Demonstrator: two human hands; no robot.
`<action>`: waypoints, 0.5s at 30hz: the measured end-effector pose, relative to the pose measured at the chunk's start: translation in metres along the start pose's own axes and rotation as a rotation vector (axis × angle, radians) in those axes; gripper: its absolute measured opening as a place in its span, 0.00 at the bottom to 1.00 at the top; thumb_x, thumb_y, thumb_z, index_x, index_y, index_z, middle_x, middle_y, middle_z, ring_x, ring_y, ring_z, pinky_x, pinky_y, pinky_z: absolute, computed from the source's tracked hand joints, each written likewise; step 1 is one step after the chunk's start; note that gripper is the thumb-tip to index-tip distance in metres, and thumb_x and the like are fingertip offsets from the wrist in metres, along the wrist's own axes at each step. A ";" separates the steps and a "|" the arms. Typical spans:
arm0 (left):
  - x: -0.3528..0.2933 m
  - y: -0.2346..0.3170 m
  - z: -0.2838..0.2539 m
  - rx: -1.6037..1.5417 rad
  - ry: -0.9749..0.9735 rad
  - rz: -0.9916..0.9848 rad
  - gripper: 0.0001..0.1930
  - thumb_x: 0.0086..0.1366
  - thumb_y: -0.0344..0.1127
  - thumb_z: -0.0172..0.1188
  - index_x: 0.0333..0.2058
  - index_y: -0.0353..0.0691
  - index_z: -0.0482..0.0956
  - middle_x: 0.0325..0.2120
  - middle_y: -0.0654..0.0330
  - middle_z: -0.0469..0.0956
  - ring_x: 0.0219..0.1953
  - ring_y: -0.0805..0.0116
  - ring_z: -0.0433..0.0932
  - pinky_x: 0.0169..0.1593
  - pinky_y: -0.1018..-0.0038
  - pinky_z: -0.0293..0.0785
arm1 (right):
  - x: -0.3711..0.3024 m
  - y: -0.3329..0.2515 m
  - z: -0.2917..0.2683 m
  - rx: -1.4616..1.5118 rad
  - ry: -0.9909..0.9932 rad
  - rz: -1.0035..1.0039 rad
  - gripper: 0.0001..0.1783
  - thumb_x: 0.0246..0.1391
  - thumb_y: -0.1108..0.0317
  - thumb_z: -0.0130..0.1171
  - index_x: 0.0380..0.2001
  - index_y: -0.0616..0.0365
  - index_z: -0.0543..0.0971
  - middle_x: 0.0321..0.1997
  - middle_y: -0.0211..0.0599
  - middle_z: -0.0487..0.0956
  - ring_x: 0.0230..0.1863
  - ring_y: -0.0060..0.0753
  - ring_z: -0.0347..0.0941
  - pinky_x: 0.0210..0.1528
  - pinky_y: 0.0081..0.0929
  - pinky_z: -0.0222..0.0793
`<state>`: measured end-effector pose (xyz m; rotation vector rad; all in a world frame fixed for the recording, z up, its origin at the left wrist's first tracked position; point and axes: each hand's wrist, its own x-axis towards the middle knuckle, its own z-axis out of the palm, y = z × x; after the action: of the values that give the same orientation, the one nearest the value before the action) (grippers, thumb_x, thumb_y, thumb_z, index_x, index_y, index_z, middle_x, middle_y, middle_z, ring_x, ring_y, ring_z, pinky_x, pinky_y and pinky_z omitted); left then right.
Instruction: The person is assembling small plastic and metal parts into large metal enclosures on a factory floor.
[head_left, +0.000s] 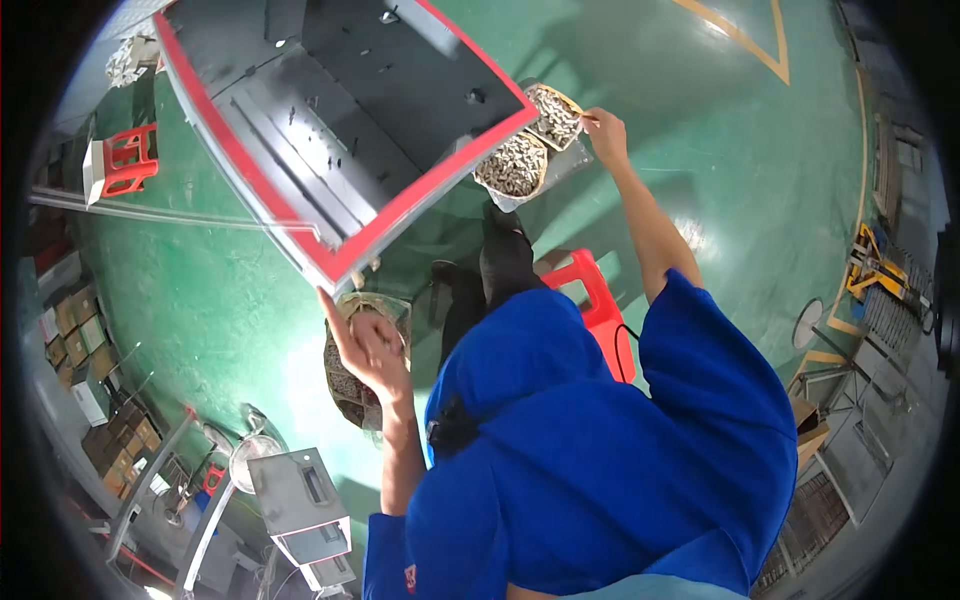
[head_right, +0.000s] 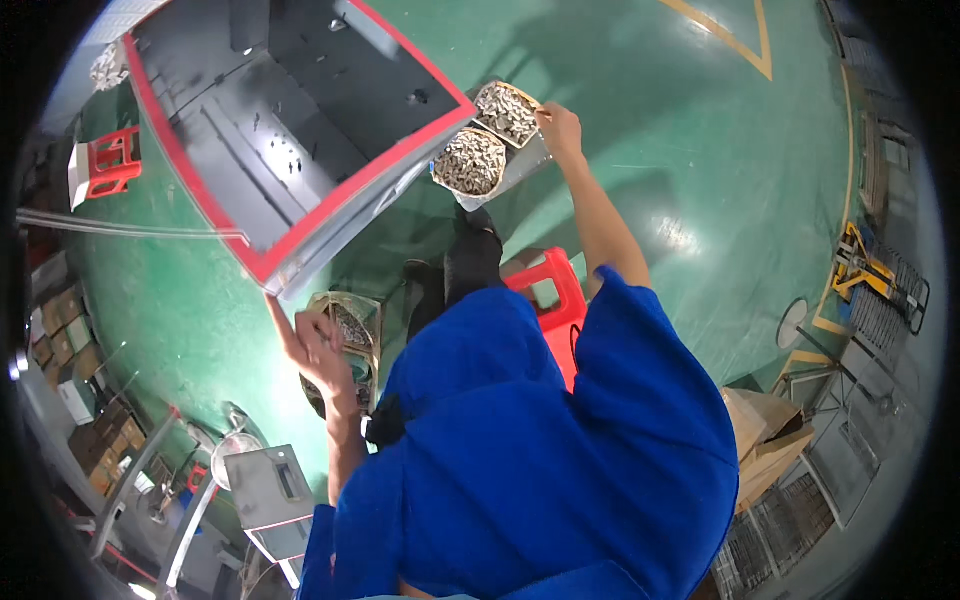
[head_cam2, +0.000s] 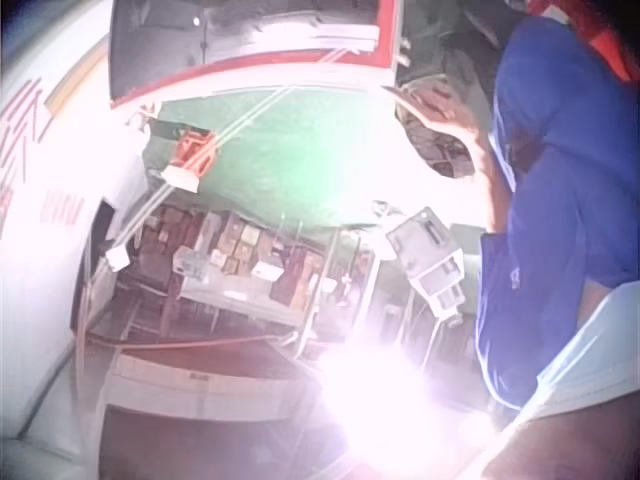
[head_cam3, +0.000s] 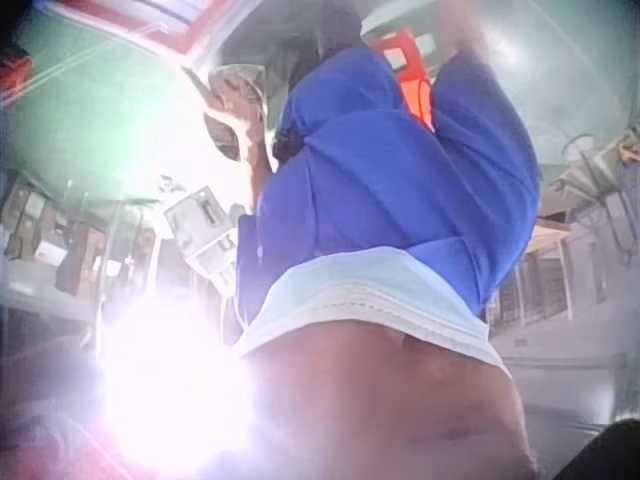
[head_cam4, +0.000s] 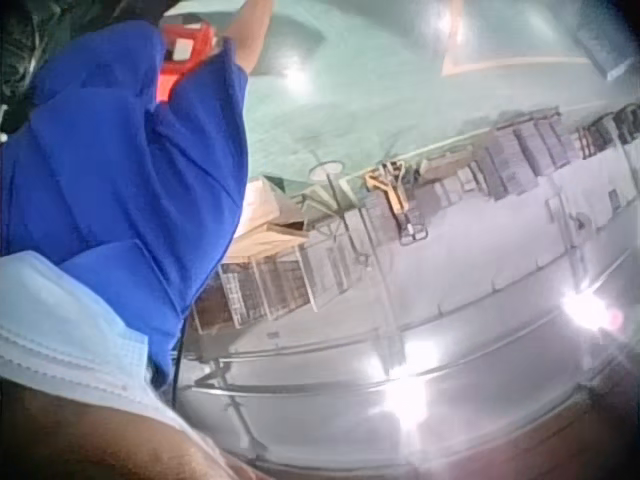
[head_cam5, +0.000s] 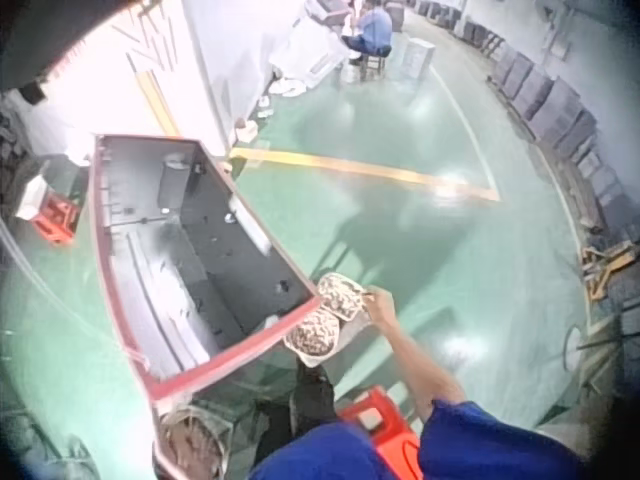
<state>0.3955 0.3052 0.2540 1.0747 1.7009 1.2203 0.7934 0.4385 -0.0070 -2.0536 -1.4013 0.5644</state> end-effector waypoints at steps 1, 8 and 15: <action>-0.003 -0.003 0.002 -0.015 0.045 -0.030 0.27 0.67 0.24 0.36 0.65 0.41 0.51 0.13 0.67 0.60 0.12 0.82 0.55 0.15 0.84 0.50 | 0.009 0.012 0.011 -0.047 -0.071 -0.035 0.12 0.52 0.62 0.54 0.31 0.61 0.78 0.30 0.44 0.79 0.33 0.45 0.76 0.38 0.37 0.70; -0.014 -0.001 0.019 -0.003 0.254 -0.167 0.22 0.70 0.31 0.38 0.62 0.39 0.55 0.15 0.65 0.61 0.14 0.81 0.55 0.16 0.83 0.51 | 0.046 0.049 0.073 -0.540 -0.381 -0.223 0.06 0.47 0.71 0.53 0.30 0.56 0.78 0.38 0.45 0.78 0.40 0.49 0.75 0.41 0.41 0.71; -0.010 -0.002 0.024 -0.013 0.374 -0.209 0.20 0.69 0.30 0.38 0.59 0.38 0.60 0.12 0.66 0.60 0.12 0.81 0.55 0.15 0.83 0.51 | 0.071 0.037 0.082 -0.816 -0.697 -0.316 0.10 0.53 0.69 0.46 0.30 0.59 0.77 0.35 0.48 0.79 0.39 0.50 0.77 0.39 0.43 0.74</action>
<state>0.4205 0.3033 0.2474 0.6659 2.0245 1.3523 0.7923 0.5128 -0.0944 -2.2208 -2.6609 0.6729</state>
